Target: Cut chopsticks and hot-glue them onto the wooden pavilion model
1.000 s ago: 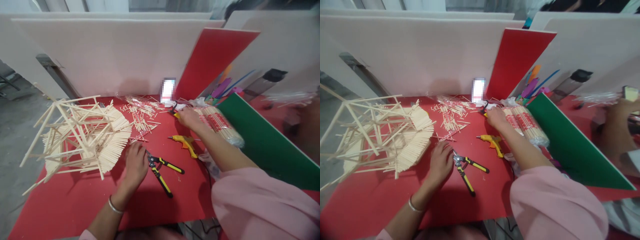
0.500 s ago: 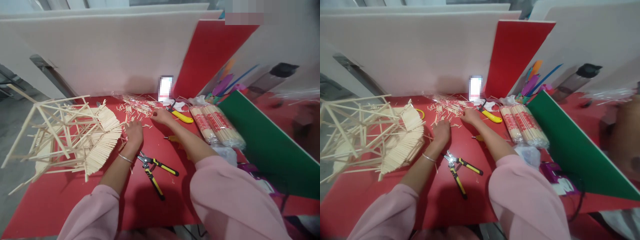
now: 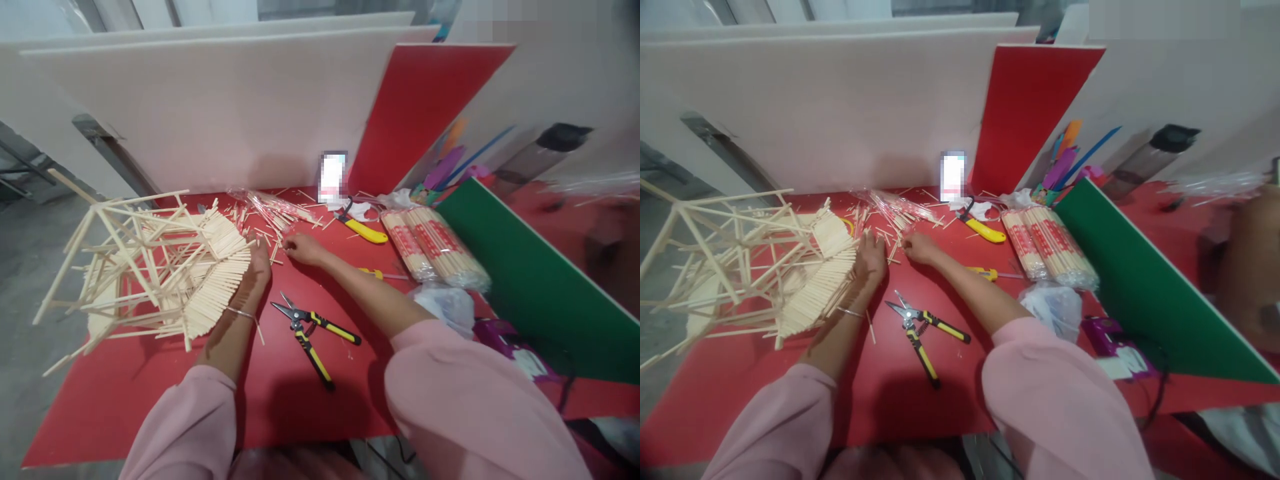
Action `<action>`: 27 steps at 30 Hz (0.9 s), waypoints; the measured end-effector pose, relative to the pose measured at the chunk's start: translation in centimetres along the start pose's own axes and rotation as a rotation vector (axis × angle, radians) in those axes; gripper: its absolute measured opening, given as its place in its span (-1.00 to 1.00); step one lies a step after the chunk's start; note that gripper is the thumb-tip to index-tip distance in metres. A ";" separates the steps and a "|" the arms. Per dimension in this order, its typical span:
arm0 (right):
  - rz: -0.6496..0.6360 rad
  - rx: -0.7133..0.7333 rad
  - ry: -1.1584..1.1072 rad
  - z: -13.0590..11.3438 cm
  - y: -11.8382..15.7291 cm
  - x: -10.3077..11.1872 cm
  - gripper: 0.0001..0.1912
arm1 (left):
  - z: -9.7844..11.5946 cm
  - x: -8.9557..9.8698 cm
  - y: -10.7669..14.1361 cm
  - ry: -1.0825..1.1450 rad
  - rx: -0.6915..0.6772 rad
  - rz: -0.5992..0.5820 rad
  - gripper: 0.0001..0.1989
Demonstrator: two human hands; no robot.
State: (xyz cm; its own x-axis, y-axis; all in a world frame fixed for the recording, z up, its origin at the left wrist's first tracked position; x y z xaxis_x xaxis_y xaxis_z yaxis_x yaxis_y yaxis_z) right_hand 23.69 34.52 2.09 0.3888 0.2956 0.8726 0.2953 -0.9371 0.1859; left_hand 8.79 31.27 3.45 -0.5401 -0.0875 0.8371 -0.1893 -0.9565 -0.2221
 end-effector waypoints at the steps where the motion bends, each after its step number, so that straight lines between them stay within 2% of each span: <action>1: -0.030 0.032 -0.020 -0.1 0.8 -0.1 -0.67 | 0.3 -0.1 -0.1 -0.036 -0.002 -0.029 -0.64; 3: -0.056 0.062 -0.050 0.1 2.1 0.3 -0.73 | 1.0 -0.2 -0.2 -0.103 -0.022 -0.091 -0.66; 7: 0.001 0.029 -0.039 1.7 3.4 2.2 -0.72 | 1.9 -0.3 -0.5 -0.183 -0.069 -0.191 -0.75; 10: -0.018 0.042 0.000 2.4 3.9 2.4 -0.66 | 1.7 -0.6 -1.1 -0.210 -0.059 -0.195 -0.73; 13: -0.024 0.062 0.063 2.0 4.1 1.9 -0.68 | 1.5 -1.5 -2.3 -0.226 -0.025 -0.158 -0.65; 17: 0.016 0.053 0.147 1.2 3.1 1.5 -0.72 | 1.8 -3.3 -4.5 -0.229 -0.024 -0.127 -0.61; 21: 0.106 0.012 0.215 1.2 0.9 2.0 -0.66 | 2.0 -4.6 -6.1 -0.165 -0.077 -0.183 -0.57; 24: 0.150 -0.007 0.229 1.7 -0.6 2.4 -0.63 | 1.8 -4.7 -6.4 -0.131 -0.127 -0.232 -0.57; 27: 0.121 0.041 0.216 1.8 -1.2 2.1 -0.61 | 1.7 -4.2 -5.7 -0.104 -0.171 -0.282 -0.59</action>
State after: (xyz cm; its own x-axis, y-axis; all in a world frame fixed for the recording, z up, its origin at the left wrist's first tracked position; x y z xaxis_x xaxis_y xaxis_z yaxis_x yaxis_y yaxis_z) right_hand 25.74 36.65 2.91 0.2296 0.1310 0.9644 0.2944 -0.9538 0.0595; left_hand 13.53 36.67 2.05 -0.3617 0.1373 0.9221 -0.4589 -0.8872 -0.0480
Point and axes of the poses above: each hand's wrist, its own y-axis away from the middle knuckle, its own x-axis out of the back of the hand, z = x × y, the point moved 4 cm from there along -y, towards the middle knuckle
